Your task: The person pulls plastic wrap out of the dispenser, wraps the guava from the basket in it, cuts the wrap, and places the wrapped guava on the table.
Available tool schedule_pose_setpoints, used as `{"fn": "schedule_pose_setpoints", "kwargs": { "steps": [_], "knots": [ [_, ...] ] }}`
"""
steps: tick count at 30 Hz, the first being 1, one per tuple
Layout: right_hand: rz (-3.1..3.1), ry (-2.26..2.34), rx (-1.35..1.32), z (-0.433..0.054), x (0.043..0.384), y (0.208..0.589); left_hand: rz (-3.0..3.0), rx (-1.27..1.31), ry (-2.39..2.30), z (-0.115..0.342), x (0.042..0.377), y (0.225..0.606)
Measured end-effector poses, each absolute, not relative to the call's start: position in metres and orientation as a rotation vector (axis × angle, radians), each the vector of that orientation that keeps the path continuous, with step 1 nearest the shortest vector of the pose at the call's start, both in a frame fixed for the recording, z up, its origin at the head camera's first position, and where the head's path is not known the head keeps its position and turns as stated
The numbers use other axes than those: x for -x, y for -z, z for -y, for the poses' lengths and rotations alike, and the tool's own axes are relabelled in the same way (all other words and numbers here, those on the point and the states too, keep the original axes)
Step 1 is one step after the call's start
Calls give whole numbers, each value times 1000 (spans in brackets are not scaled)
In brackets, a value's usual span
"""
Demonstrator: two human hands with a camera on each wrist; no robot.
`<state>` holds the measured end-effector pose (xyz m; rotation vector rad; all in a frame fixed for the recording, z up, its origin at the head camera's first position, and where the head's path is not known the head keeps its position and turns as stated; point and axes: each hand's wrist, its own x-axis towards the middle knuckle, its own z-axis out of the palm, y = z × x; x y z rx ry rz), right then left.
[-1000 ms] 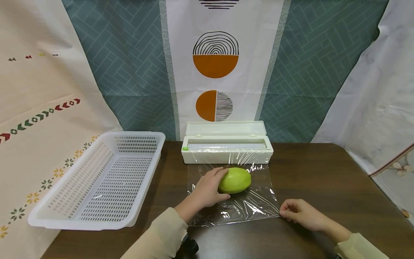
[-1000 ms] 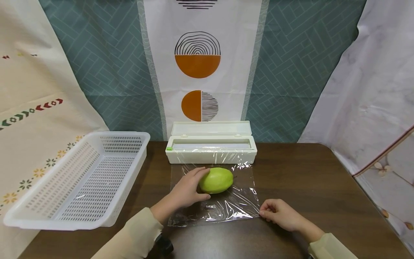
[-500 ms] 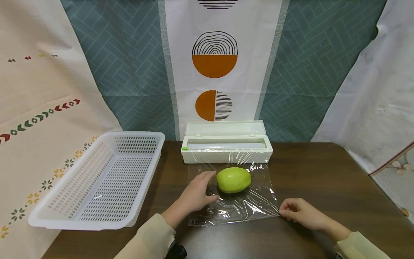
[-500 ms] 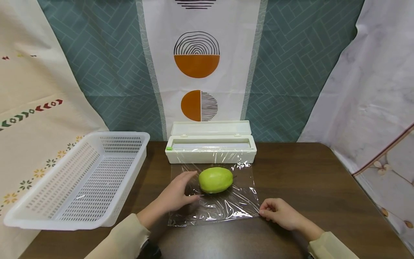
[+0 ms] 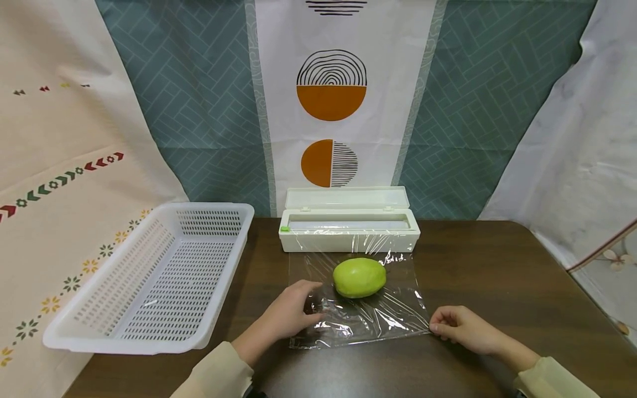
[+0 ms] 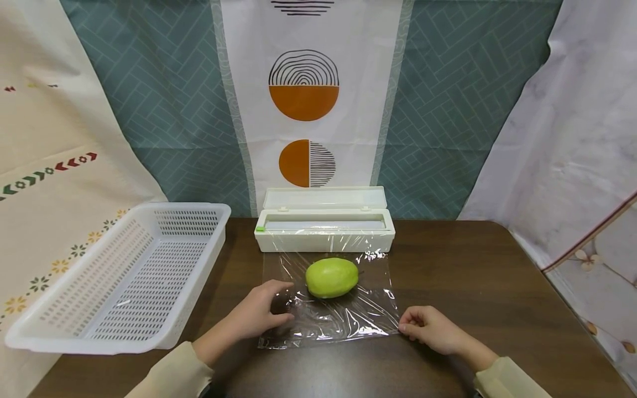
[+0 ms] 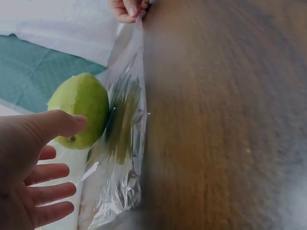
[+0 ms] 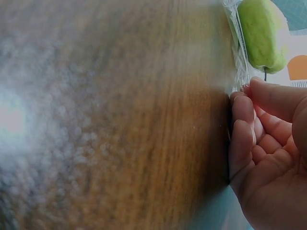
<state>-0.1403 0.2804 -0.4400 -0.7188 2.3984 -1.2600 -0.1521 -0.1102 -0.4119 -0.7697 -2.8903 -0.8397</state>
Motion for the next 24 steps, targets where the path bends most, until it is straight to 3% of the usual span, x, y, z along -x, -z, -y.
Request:
{"fn": "schedule_pose_setpoints", "kwargs": {
  "steps": [16,24],
  "knots": [
    [-2392,1254,721,-281,141,440,2864,1104,810,132,140,418],
    [-2394,1249,719,-280,142,440,2979,1153,711,135,135,417]
  ]
}}
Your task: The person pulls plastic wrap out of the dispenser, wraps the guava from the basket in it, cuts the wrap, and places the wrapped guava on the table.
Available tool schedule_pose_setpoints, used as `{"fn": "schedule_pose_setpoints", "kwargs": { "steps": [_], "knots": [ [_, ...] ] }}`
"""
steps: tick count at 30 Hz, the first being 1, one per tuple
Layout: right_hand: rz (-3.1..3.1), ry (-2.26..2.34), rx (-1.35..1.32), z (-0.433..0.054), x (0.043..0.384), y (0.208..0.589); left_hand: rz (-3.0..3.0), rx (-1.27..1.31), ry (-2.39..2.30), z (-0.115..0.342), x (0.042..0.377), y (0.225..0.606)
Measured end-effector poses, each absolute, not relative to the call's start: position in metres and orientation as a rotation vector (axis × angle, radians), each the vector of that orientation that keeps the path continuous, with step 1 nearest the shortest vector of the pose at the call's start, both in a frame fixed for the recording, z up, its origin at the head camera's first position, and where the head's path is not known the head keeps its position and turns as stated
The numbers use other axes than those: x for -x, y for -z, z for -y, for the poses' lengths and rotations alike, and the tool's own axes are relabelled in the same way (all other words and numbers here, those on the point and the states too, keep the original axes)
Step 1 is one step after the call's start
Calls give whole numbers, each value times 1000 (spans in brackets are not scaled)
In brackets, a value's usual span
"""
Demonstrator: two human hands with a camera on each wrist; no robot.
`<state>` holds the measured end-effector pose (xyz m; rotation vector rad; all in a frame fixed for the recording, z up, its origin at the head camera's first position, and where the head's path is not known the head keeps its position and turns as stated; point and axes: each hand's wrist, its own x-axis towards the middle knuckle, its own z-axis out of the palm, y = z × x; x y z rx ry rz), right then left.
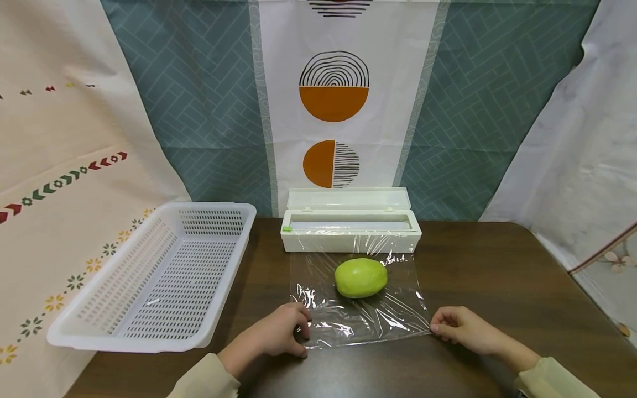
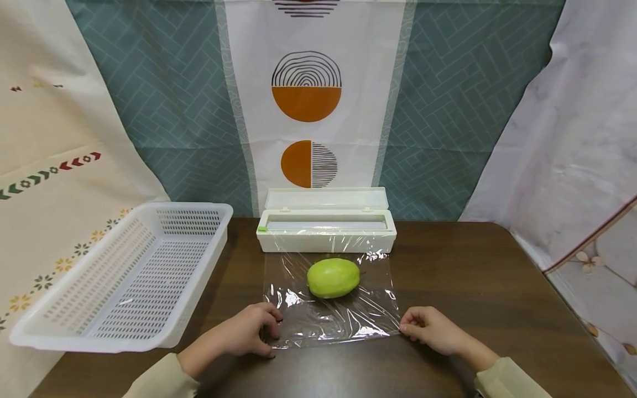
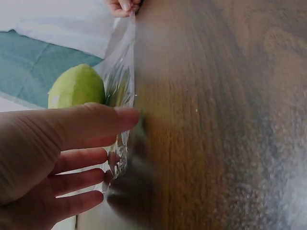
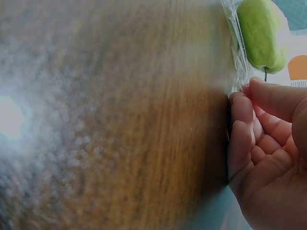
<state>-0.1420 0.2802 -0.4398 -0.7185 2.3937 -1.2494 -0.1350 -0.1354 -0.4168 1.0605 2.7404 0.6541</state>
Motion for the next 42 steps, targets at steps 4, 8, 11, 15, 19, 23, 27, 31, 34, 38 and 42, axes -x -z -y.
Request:
{"fn": "schedule_pose_setpoints", "kwargs": {
  "steps": [4,8,11,15,19,23,27,31,34,38,42],
  "knots": [
    [-2389,1243,710,-279,142,440,-2762,-1078,-616,135,134,417],
    [-2372,1246,708,-279,143,439,-2780,-1110,-594,137,134,418],
    [-2345,1253,715,-280,144,436,-2781,-1118,-598,137,134,418],
    [-2313,1260,739,-282,144,433,-2766,-1120,-641,140,136,415],
    [-2279,1280,787,-285,144,431,-2754,-1119,-673,143,136,412],
    [-2249,1301,831,-286,143,431,-2737,-1103,-680,144,136,409],
    [-2256,1292,866,-288,144,427,-2730,-1106,-688,145,137,406],
    [-2273,1283,901,-288,146,419,-2746,-1128,-688,147,139,400],
    [-2307,1264,932,-287,149,411,-2773,-1123,-698,149,140,394],
    [-2390,1252,965,-284,154,400,-2831,-1088,-706,150,139,386],
    [-2463,1255,951,-282,160,390,-2903,-1039,-732,151,139,381]
  ]
}}
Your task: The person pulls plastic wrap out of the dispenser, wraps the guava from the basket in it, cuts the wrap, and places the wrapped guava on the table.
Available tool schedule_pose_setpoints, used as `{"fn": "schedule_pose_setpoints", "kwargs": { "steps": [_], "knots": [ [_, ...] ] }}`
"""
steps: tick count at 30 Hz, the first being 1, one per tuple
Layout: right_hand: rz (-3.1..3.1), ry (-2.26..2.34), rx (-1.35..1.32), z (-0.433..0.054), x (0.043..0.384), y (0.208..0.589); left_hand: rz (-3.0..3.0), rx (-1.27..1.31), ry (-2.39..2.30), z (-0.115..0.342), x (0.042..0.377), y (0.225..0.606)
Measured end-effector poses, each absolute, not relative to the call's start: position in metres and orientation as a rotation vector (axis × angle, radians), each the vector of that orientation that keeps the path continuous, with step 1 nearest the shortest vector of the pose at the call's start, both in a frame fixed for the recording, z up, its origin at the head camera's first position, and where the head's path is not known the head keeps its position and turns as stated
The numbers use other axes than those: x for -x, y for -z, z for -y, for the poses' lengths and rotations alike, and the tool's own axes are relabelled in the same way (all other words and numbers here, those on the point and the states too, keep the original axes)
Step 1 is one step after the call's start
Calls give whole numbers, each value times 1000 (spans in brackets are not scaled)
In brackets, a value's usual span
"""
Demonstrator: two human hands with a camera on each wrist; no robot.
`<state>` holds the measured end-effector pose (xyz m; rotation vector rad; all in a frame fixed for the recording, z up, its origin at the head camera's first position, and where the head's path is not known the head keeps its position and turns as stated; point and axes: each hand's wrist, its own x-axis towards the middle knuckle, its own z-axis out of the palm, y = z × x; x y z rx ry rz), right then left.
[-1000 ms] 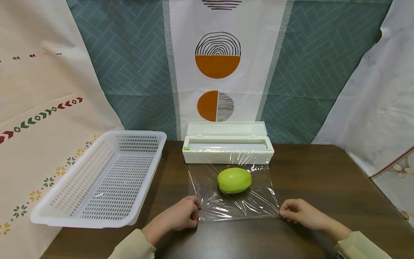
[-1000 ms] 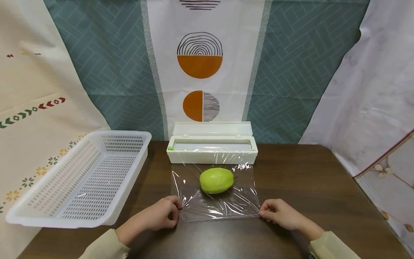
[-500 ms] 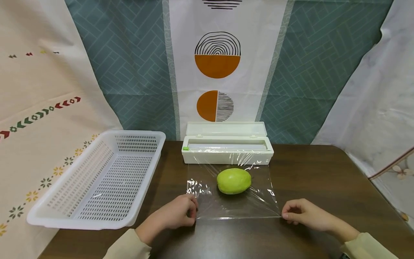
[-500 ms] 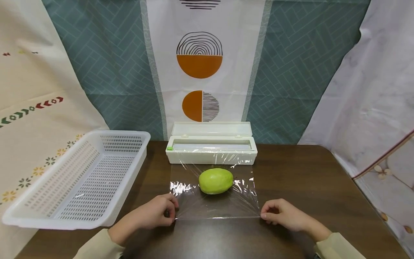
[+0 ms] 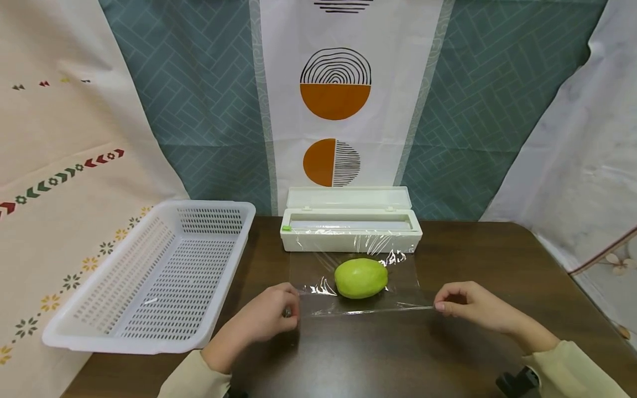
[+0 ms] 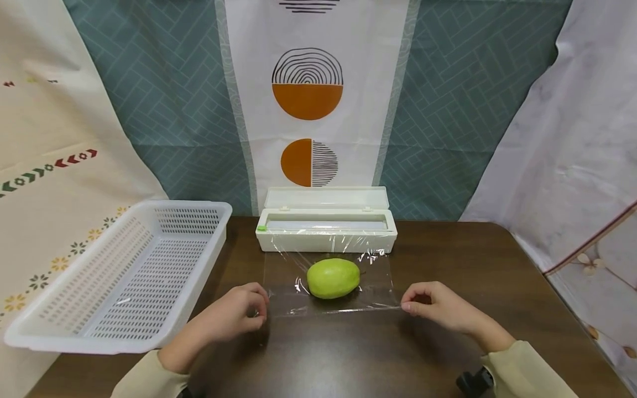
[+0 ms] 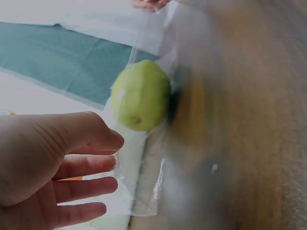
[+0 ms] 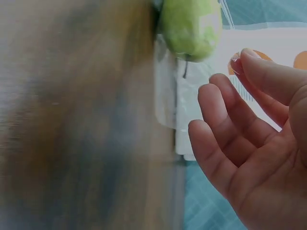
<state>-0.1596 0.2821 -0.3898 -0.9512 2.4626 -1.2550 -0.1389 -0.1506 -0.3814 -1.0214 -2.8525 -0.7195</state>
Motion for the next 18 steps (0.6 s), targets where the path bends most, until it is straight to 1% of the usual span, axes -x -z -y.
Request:
{"fn": "schedule_pose_setpoints", "kwargs": {
  "steps": [12,18],
  "knots": [
    [-2654,1259,828,-273,181,380,2676,680,686,147,146,382],
    [-2718,1262,704,-270,190,380,2631,521,656,141,152,385]
  ]
}}
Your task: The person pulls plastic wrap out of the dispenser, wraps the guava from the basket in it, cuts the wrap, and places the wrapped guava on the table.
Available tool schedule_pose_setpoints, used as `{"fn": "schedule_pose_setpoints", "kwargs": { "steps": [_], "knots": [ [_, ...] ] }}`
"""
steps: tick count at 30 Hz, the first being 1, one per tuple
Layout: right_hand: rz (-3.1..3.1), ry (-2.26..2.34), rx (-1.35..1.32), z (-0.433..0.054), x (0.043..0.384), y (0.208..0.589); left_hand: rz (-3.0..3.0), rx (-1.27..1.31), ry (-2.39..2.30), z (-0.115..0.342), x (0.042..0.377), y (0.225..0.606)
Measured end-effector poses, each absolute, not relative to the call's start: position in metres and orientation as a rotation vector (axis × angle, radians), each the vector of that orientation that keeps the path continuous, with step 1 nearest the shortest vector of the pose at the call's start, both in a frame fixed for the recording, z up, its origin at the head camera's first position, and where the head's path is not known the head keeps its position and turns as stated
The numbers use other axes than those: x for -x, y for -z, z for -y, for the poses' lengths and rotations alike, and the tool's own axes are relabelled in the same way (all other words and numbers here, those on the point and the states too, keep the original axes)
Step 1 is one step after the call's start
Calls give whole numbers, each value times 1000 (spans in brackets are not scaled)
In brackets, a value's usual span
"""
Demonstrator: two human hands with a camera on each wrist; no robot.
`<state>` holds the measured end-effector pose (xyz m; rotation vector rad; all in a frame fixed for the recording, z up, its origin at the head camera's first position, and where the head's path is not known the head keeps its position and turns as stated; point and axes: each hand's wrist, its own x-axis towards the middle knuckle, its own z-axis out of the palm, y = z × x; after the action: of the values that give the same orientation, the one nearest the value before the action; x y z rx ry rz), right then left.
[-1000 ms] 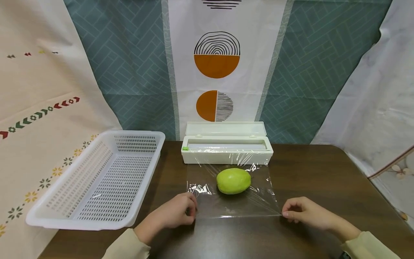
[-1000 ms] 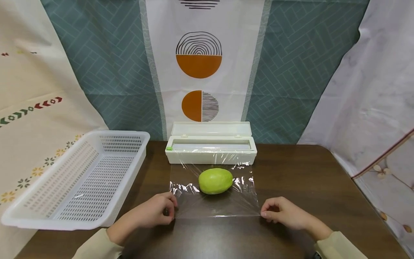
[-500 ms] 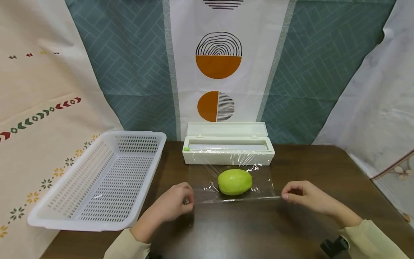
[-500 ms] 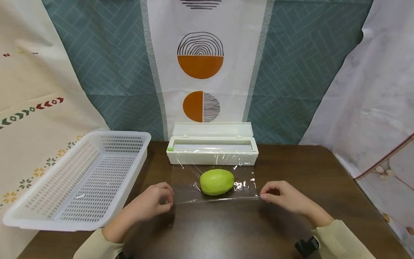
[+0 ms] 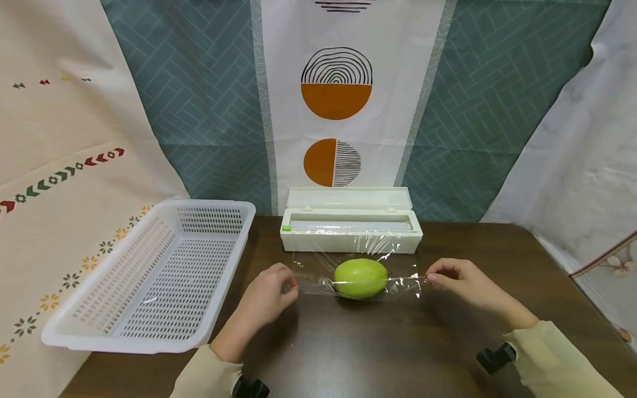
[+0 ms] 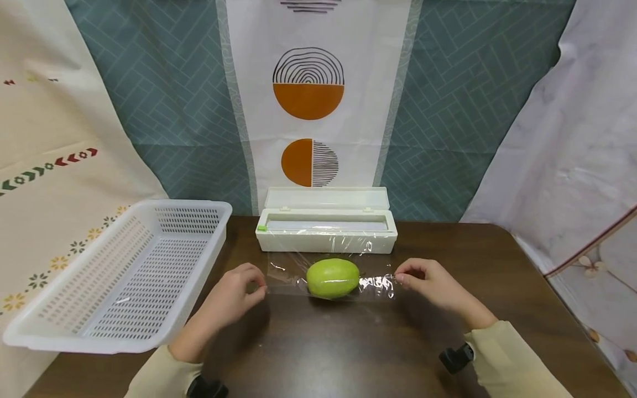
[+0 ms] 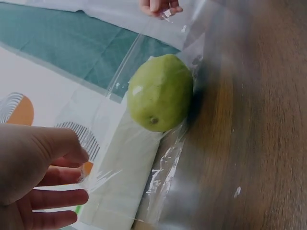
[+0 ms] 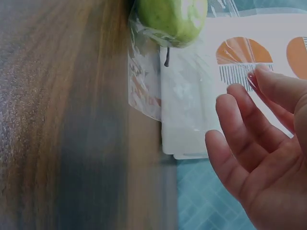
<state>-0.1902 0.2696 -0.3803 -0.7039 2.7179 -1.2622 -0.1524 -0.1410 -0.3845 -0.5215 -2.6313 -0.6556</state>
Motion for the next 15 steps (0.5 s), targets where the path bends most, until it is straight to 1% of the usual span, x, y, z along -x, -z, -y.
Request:
{"fn": "schedule_pose_setpoints", "kwargs": {
  "steps": [6,15],
  "knots": [
    [-2736,1275,605,-266,200,385,2623,425,657,136,159,386],
    [-2767,1238,570,-262,215,390,2603,381,696,132,169,389]
  ]
}}
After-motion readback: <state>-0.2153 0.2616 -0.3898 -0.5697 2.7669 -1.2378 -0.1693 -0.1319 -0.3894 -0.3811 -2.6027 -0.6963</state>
